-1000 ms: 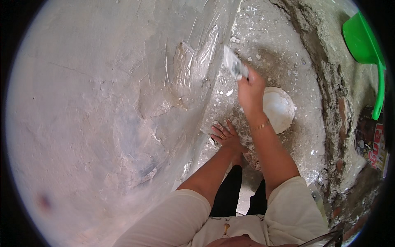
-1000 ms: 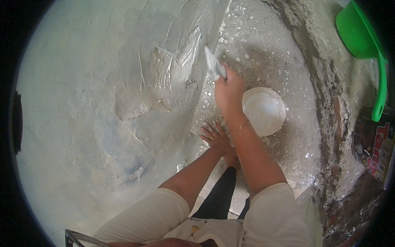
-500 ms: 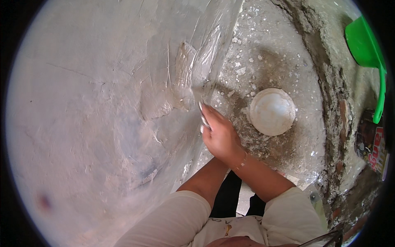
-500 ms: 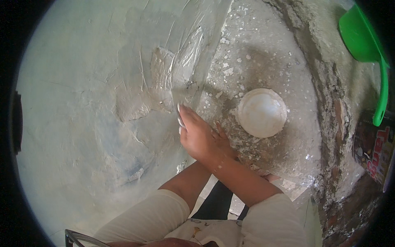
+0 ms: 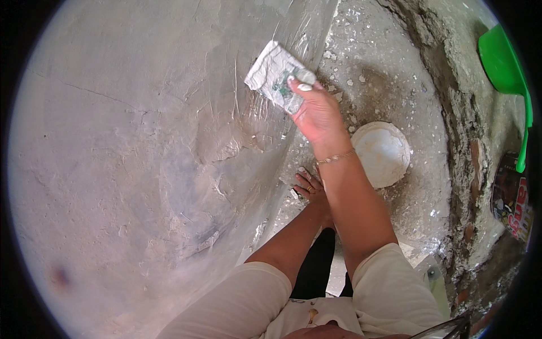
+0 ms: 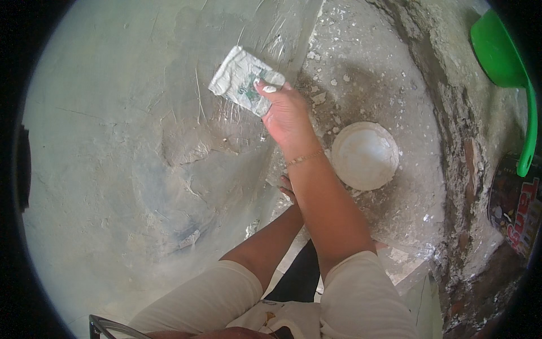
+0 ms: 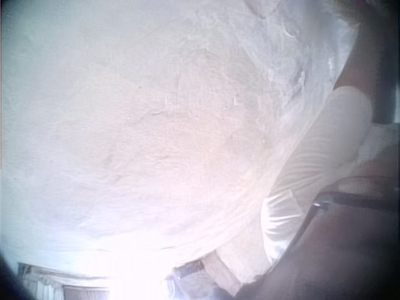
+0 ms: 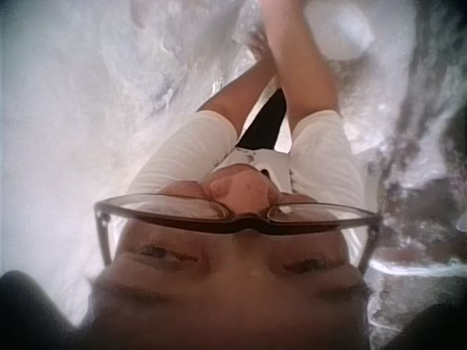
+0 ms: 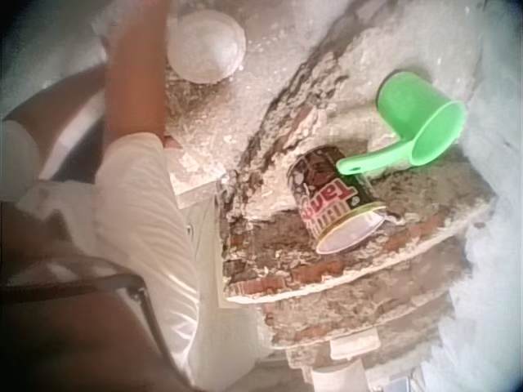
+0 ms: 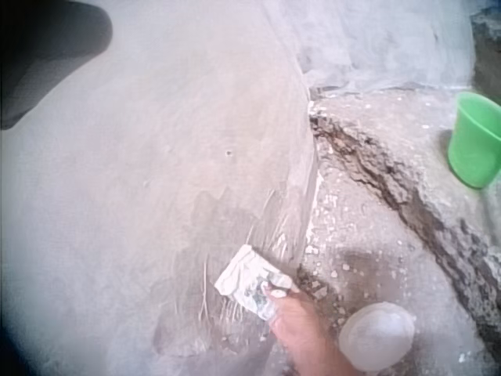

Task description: The person patches a hole in a wall by scooping white compound from a container with a putty knife and spreading it over the damaged area.

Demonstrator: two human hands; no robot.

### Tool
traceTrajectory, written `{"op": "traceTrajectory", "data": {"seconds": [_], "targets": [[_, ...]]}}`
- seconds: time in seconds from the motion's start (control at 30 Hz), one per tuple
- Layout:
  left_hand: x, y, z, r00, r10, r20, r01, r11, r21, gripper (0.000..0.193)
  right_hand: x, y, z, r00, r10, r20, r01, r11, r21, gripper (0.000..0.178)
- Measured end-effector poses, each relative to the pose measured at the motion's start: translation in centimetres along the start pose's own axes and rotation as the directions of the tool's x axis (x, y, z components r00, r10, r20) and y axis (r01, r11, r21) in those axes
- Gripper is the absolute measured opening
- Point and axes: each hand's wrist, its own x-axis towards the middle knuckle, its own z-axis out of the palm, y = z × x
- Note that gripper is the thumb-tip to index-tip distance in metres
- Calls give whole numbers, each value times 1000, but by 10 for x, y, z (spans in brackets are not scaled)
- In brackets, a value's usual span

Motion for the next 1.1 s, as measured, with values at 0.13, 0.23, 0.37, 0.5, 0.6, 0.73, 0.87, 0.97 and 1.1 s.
{"op": "traceTrajectory", "data": {"seconds": [0.13,0.23,0.37,0.5,0.6,0.73,0.87,0.97,1.1], "targets": [[16,3,-66,757,94,647,-38,994,-101,114,2,6,-53,936,86,-342,-197,932,-304,32],[-3,-9,-19,930,5,367,12,999,-45,122,-15,20,-67,895,54,-443,-261,870,-419,30],[17,-1,-43,726,59,685,124,969,-214,149,-48,-1,-101,926,67,-372,-188,936,-299,31],[23,1,-71,633,59,772,112,980,-167,128,-62,-24,-83,935,-262,-240,143,896,-421,26],[17,-2,-47,733,22,680,151,969,-195,159,-60,-27,-35,839,-510,-189,310,734,-604,33],[3,7,-28,948,-60,311,90,992,-84,147,-46,-5,9,662,-722,203,430,143,-891,28],[3,15,-26,961,-50,271,64,997,-46,136,-42,17,23,649,-568,506,518,-156,-841,37],[-1,13,-27,984,-91,151,88,996,27,128,-80,53,22,792,-275,545,523,-154,-838,39],[2,16,-39,885,-65,461,116,990,-82,127,-135,33,12,839,-48,541,533,-126,-837,39]]}}
